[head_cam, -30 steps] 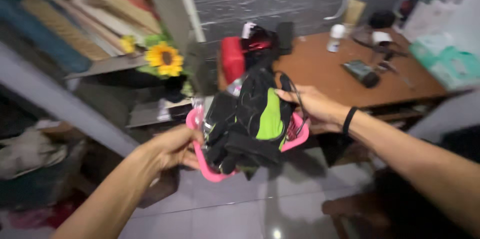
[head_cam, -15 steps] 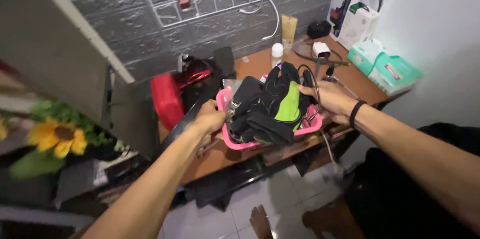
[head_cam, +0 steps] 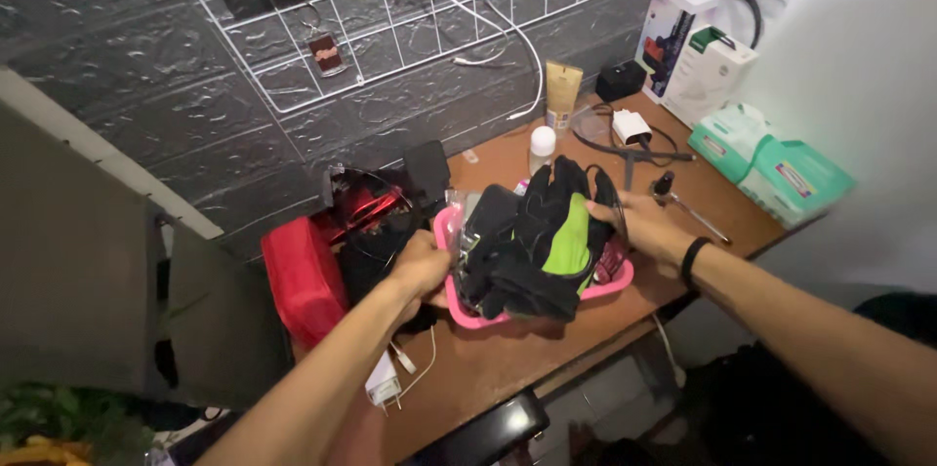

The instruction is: The person empties a brown basket and a pink basket, then sorts and places various small items including a black box, a gift bag, a camera, and other accessories onto a shelf and a table. The person handles items one by one and arranges them in different locations.

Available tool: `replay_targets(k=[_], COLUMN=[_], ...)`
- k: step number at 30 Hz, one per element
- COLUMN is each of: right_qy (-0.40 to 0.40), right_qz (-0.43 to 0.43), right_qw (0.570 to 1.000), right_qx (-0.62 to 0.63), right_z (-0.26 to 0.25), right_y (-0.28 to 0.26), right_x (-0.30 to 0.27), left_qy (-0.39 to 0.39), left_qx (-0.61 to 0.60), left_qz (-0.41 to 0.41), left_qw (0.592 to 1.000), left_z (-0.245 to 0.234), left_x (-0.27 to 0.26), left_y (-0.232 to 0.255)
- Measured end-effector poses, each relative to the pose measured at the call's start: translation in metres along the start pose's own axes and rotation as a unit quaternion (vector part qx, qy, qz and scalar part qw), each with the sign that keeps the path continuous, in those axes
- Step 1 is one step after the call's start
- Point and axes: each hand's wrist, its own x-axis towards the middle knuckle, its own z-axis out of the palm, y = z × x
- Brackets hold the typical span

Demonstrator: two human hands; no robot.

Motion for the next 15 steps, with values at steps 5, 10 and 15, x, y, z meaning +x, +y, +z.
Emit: replay_targets(k=[5,10,15], right_qy=[0.008,-0.038,0.044], right_qz=[0.000,0.056,-0.013], right_qw=[1.000,0.998,0.997], right_qx=[-0.023,0.014,-0.063], right_z=[0.006,-0.006,-0.027], right_y=[-0.006,-0.013,-0.030], right_x=[0.002,-0.005,-0.003], left_qy=[0.063,0.100,0.327], left_qx=[0.004,-0.015,0.215], left_qz=[-0.041,-0.060,0.230], left_qw=[0.997,0.993,0.891], left_z=[0.001,0.009,0.040], left_x=[0.001,-0.010,-0.048], left_y=[-0.008,0.007,0.038])
